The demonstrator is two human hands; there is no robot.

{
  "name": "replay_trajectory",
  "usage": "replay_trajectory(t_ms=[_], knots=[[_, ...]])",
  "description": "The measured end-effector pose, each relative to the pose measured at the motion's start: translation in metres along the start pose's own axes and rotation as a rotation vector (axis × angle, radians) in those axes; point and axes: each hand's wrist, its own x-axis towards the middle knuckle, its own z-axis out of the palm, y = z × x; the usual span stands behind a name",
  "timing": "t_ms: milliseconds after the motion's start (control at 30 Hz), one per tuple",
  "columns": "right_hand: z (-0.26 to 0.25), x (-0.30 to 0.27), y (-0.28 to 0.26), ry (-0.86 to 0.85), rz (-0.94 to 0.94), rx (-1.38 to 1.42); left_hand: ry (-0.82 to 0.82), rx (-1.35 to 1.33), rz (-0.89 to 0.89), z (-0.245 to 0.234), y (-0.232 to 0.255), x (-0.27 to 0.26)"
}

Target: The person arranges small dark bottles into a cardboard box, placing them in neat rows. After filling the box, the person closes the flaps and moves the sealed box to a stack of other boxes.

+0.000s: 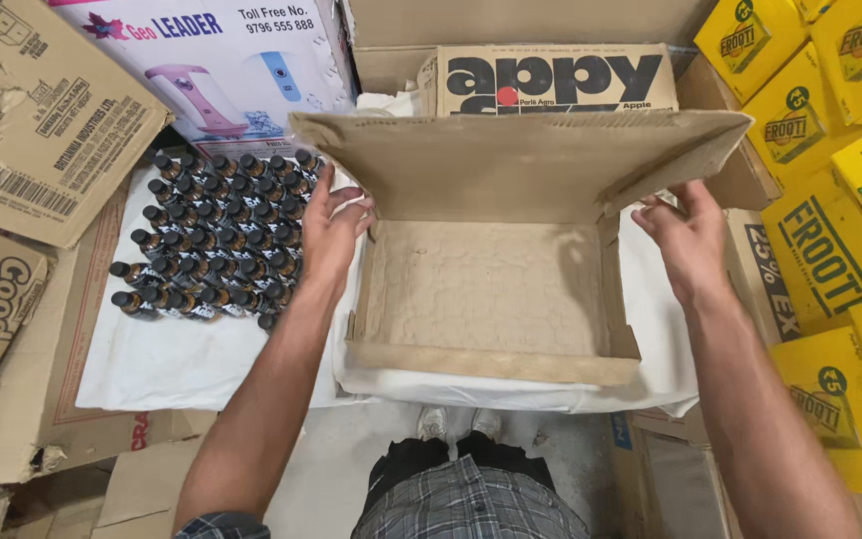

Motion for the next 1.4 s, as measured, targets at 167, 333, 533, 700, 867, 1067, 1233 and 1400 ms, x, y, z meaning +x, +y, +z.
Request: replay_trajectory(t_ms=[167, 333, 533, 700, 867, 1067, 1233, 1400], knots=[[0.028, -0.073, -0.076, -0.11, 0.066, 0.254, -0.065, -0.33, -0.144, 0.021, 0.032, -0.058], [0.038, -0.089, -0.071, -0.09, 0.102, 0.253, -0.058, -0.517, -0.253, 0.029, 0.027, -0.072], [0.044, -0.109, -0.039, -0.001, 0.214, 0.386, -0.002, -0.817, -0.412, 0.017, -0.023, -0.07], [0.065, -0.167, -0.07, 0.022, 0.283, 0.626, -0.112, -1.03, -0.509, 0.009, -0.018, -0.107], [0.083, -0.218, -0.096, -0.004, 0.258, 0.603, -0.192, -1.04, -0.528, -0.001, -0.006, -0.139], [0.088, -0.241, -0.12, 0.026, -0.113, 0.13, -0.291, -0.635, -0.197, -0.006, 0.039, -0.177], [0.07, -0.226, -0.158, 0.103, -0.293, -0.199, -0.174, -0.304, 0.103, -0.006, 0.058, -0.167], [0.042, -0.202, -0.157, 0.379, -0.737, -0.432, 0.168, 0.309, 0.705, -0.014, 0.075, -0.148]])
